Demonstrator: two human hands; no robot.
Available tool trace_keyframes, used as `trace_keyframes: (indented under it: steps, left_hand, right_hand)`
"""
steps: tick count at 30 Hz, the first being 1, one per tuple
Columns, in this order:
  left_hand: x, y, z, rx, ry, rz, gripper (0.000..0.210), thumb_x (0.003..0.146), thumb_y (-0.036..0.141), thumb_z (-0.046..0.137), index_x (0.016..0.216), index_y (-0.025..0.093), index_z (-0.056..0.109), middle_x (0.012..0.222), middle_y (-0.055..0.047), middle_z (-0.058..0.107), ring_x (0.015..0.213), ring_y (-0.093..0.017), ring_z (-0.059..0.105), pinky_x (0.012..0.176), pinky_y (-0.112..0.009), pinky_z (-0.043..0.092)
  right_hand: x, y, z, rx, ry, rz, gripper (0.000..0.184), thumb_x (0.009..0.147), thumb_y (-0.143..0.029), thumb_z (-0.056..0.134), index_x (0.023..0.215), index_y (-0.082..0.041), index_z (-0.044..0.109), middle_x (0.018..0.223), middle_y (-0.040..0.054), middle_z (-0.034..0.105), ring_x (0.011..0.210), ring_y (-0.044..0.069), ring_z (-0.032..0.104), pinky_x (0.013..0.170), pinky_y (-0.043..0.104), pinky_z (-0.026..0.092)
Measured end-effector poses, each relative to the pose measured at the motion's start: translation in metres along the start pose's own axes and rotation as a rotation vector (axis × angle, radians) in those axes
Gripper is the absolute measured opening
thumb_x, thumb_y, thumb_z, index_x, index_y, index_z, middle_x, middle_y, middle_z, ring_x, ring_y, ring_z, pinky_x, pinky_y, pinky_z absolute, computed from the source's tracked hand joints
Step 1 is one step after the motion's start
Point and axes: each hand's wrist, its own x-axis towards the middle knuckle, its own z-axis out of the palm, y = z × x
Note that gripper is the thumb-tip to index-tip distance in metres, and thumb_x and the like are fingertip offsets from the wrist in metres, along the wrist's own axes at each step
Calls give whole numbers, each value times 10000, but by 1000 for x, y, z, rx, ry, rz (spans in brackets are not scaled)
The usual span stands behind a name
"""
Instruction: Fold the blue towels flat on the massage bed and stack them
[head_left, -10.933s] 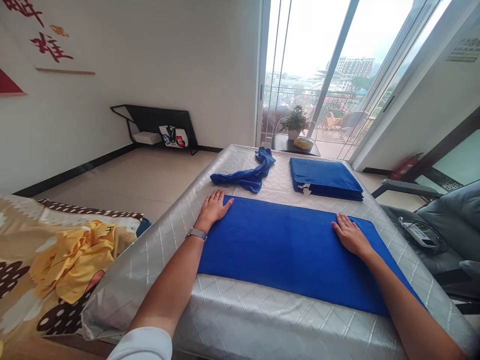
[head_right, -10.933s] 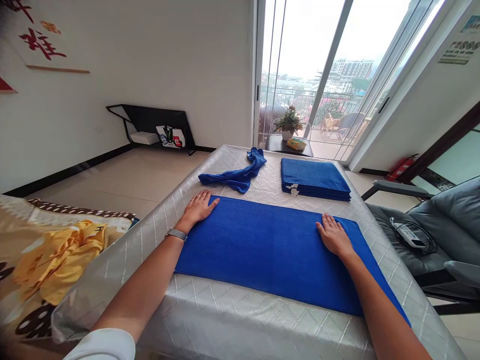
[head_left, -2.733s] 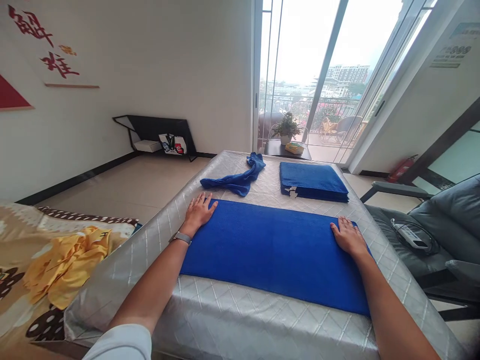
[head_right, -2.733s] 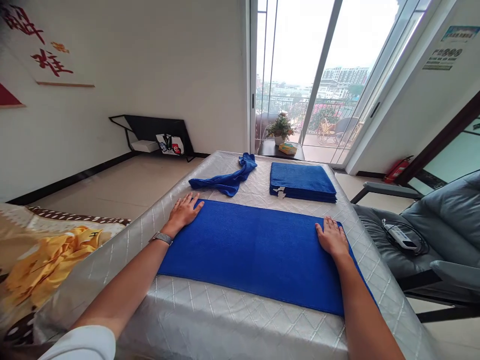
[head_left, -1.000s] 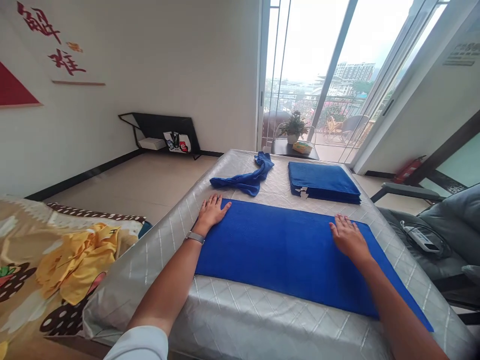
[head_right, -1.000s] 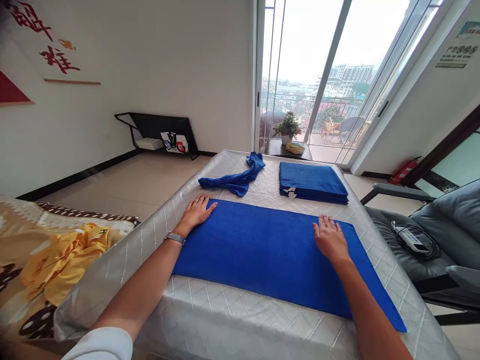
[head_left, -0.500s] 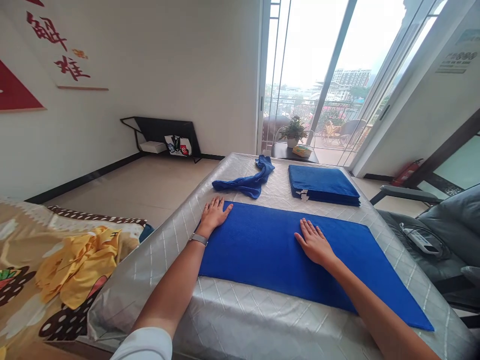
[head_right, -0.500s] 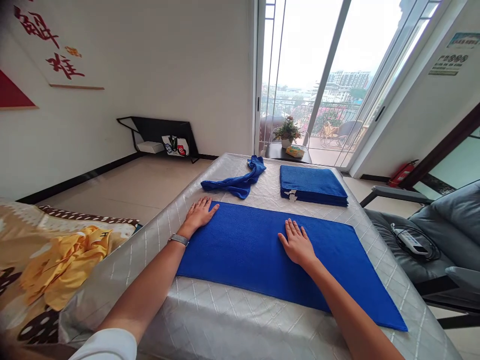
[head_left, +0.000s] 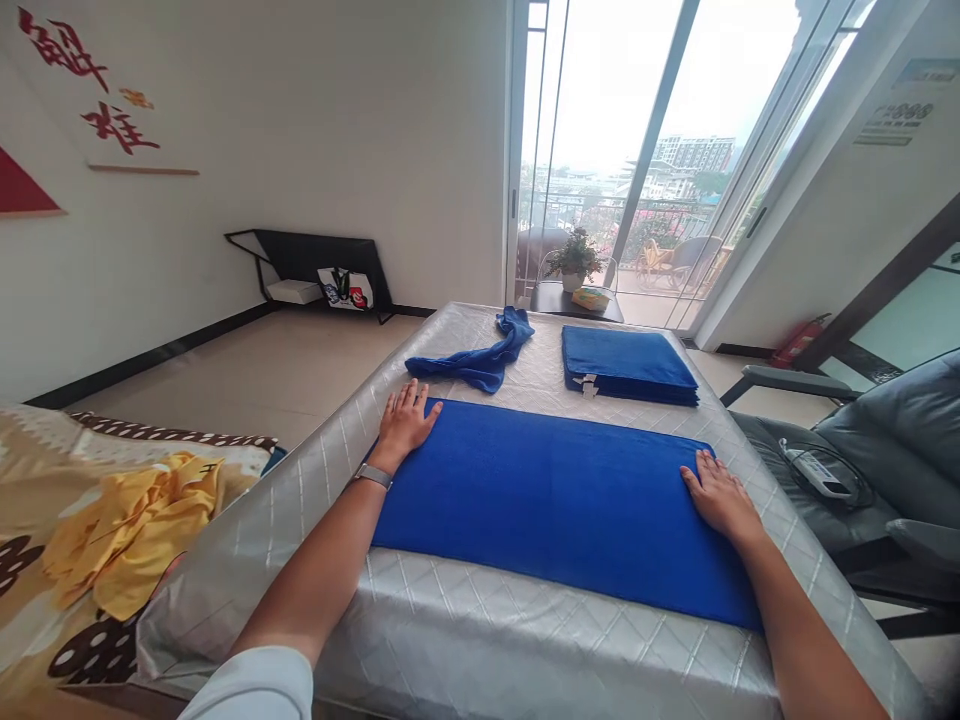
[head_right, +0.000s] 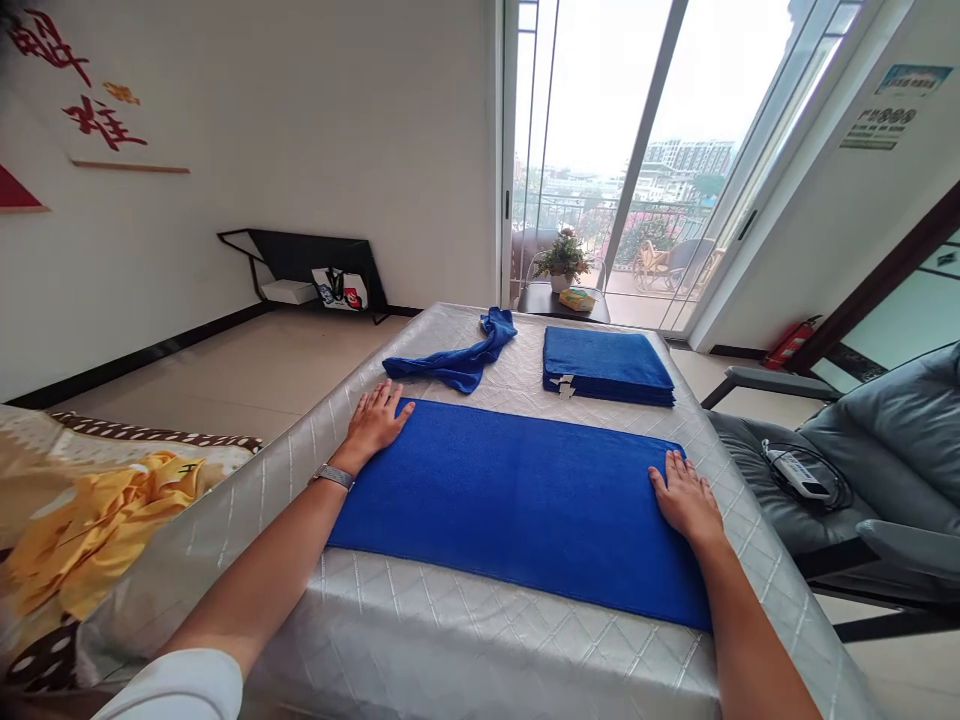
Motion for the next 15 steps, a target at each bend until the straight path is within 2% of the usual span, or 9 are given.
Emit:
trace_keyframes:
  steps: [3,5,7,9,11,13,15]
  left_hand:
    - [-10,28,-14,-13,73,72,598,1042,417,255,1537,115,403,1653,-127,268,1530,-272,232,1246,-488,168]
    - [-23,62,-23,-72,37,190,577,1049,381,230,1513,112,441,1634,-126,317,1521,-260,262,1241,-463,203]
    - [-41,103,-27,-143,-39,377,591,1057,428,218,1517,132,441,1626,-110,341,1515,-231,278,1243,-411,217]
    - [-60,143,-27,-194,-83,538,640,1051,532,216,1560,175,370,1637,-83,318,1530,-208,233,1259,-395,174]
    - [-76,172,-23,-227,-141,615,698,1036,607,201,1584,190,318,1646,-79,293,1538,-202,202,1265,-392,147]
    - [-85,186,-19,-240,-204,624,750,1021,651,180,1593,179,292,1651,-91,269,1541,-211,187,1266,-399,131]
    - [-89,184,-18,-237,-254,600,789,1010,678,165,1597,163,276,1657,-103,237,1545,-221,167,1266,-411,115]
  right_hand:
    - [-3,-7,-3,1,-11,12,768,1002,-516,103,1616,-60,178,1691,92,163,1549,250,142,1253,454,137]
    - [-4,-9,-4,-2,-8,12,763,1004,-512,104,1615,-63,185,1690,89,170,1549,245,143,1253,448,135]
    - [-5,-9,-3,0,2,9,761,1004,-513,102,1615,-66,188,1689,87,179,1549,241,140,1253,448,134]
    - [-5,-8,-3,8,10,7,764,1004,-518,99,1615,-67,187,1689,85,180,1549,238,140,1253,449,133]
    - [-5,-8,-3,17,10,10,768,1004,-523,95,1616,-68,184,1690,81,176,1548,239,144,1252,450,135]
    - [-6,-9,-3,24,8,12,767,1004,-523,94,1615,-68,187,1690,79,174,1548,238,147,1252,449,136]
    - [-6,-10,-4,25,13,10,767,1004,-520,94,1613,-65,195,1689,80,177,1547,237,148,1252,446,134]
